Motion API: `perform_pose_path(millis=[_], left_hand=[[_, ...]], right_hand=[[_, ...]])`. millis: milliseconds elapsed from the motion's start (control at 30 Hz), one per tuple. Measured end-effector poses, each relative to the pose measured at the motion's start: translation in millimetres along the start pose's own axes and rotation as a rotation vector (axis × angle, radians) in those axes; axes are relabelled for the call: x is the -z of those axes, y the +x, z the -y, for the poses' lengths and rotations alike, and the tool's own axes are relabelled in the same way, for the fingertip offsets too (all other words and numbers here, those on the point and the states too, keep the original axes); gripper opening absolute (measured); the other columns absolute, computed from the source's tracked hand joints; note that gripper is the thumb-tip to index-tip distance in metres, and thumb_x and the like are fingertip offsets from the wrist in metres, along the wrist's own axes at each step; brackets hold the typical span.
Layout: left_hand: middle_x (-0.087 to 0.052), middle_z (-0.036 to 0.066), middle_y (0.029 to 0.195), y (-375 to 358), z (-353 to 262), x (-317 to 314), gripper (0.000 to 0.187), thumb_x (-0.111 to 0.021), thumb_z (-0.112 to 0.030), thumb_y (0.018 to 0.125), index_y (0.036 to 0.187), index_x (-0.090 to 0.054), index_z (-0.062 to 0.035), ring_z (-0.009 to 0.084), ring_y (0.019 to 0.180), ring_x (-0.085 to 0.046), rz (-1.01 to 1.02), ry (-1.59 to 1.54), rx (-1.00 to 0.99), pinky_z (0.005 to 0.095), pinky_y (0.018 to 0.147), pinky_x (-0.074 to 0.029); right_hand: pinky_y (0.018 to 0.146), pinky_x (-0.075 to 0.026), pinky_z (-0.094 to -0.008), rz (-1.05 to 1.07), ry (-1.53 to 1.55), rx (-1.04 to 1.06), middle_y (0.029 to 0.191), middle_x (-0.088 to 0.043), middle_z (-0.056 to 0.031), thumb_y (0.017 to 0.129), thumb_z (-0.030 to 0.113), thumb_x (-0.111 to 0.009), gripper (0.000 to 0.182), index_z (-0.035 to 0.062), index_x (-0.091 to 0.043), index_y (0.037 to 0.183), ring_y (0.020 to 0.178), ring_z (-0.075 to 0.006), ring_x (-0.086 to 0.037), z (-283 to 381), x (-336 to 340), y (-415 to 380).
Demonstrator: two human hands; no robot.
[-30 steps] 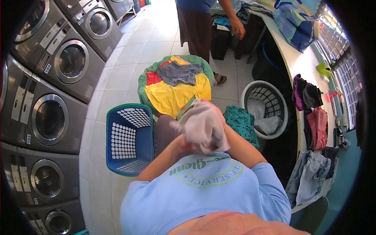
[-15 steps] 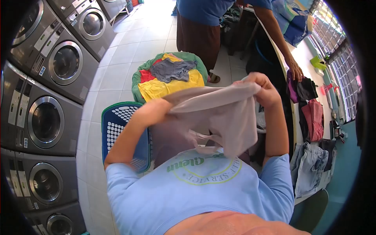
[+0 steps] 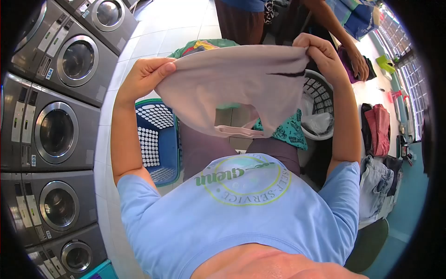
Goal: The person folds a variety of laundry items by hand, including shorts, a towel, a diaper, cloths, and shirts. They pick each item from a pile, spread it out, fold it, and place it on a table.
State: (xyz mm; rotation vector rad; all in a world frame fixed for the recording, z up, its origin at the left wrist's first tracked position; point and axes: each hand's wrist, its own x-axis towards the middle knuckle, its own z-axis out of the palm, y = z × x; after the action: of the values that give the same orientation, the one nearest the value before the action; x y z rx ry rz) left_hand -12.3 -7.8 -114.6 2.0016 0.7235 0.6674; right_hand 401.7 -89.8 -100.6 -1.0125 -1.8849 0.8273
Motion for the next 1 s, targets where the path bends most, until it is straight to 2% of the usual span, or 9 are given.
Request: perform_pose_path(millis=[100,367,400,500,567,700,867,967,1000], left_hand=[[-0.058,-0.003,0.073,6,-2,-8,0.031,-0.056,-0.028,0.094,0.095,-0.067,0.0012,0.0037,0.069,-0.050,-0.051,0.108,-0.220,0.0172,0.062,-0.041],[-0.047,-0.007,0.066,14,-4,-17,0.037,-0.049,-0.032,0.098,0.083,-0.060,0.0006,0.0017,0.064,-0.040,-0.208,0.023,-0.147,0.0180,0.055,-0.033],[-0.047,-0.006,0.066,16,-5,-18,0.037,-0.050,-0.032,0.097,0.083,-0.060,0.0005,0.0017,0.064,-0.040,-0.206,0.002,-0.122,0.0180,0.055,-0.034],[-0.047,-0.006,0.066,30,-7,-31,0.036,-0.050,-0.030,0.098,0.082,-0.059,0.0001,0.0022,0.063,-0.040,-0.162,-0.107,-0.100,0.0182,0.054,-0.033],[-0.049,-0.007,0.069,40,-16,-52,0.034,-0.050,-0.030,0.097,0.083,-0.061,-0.0015,0.0006,0.064,-0.041,-0.039,-0.109,-0.129,0.0171,0.054,-0.034],[-0.050,-0.008,0.069,58,-3,-71,0.029,-0.052,-0.027,0.097,0.082,-0.061,-0.0034,-0.0004,0.064,-0.041,0.090,0.021,-0.236,0.0173,0.054,-0.035],[-0.067,-0.002,0.083,34,9,-36,0.035,-0.079,-0.020,0.073,0.098,-0.067,0.0006,0.0055,0.077,-0.058,0.602,-0.134,0.228,0.0226,0.074,-0.048],[-0.068,0.002,0.080,23,41,-25,0.033,-0.078,-0.020,0.073,0.096,-0.068,0.0006,0.0079,0.075,-0.060,0.699,-0.010,0.357,0.0255,0.073,-0.048],[-0.068,0.006,0.078,22,33,-23,0.030,-0.077,-0.019,0.072,0.092,-0.069,0.0008,0.0115,0.073,-0.061,0.622,0.228,0.382,0.0278,0.071,-0.048]], right_hand=[[0.087,-0.041,-0.0249,0.053,-0.042,0.115,0.088,-0.057,-0.0045,0.076,-0.008,-0.039,0.013,0.0005,-0.048,0.074,0.092,-0.0112,-0.053,-5,-1,1],[0.088,-0.042,-0.0279,-0.041,0.148,0.032,0.091,-0.060,-0.0067,0.076,0.002,-0.042,0.011,0.0002,-0.052,0.073,0.092,-0.0145,-0.056,-23,2,3],[0.090,-0.042,-0.0308,0.020,0.296,0.069,0.098,-0.062,-0.0075,0.082,0.012,-0.046,0.019,-0.0003,-0.060,0.086,0.096,-0.0159,-0.056,-24,5,8],[0.088,-0.042,-0.0344,-0.032,-0.008,0.021,0.097,-0.059,-0.0059,0.083,0.016,-0.055,0.024,-0.0009,-0.062,0.099,0.098,-0.0172,-0.054,2,-30,16],[0.088,-0.043,-0.0341,0.039,-0.166,0.198,0.102,-0.060,-0.0071,0.084,0.023,-0.062,0.040,-0.0007,-0.057,0.116,0.099,-0.0174,-0.055,-14,-76,27],[0.085,-0.044,-0.0271,0.255,0.216,-0.153,0.102,-0.062,-0.0025,0.087,0.031,-0.064,0.038,0.0037,-0.057,0.113,0.094,-0.0097,-0.055,-27,-114,33],[0.081,-0.045,-0.0280,0.009,0.629,-0.082,0.096,-0.060,0.0003,0.091,0.025,-0.058,0.026,0.0056,-0.057,0.107,0.087,-0.0094,-0.056,-37,-62,27],[0.082,-0.044,-0.0303,-0.158,0.874,-0.102,0.090,-0.059,-0.0010,0.088,0.019,-0.055,0.024,0.0049,-0.056,0.107,0.084,-0.0122,-0.056,-29,-27,21],[0.085,-0.042,-0.0301,-0.015,0.815,-0.085,0.090,-0.058,-0.0010,0.084,0.016,-0.054,0.020,0.0038,-0.059,0.099,0.085,-0.0126,-0.055,-35,-12,18]])
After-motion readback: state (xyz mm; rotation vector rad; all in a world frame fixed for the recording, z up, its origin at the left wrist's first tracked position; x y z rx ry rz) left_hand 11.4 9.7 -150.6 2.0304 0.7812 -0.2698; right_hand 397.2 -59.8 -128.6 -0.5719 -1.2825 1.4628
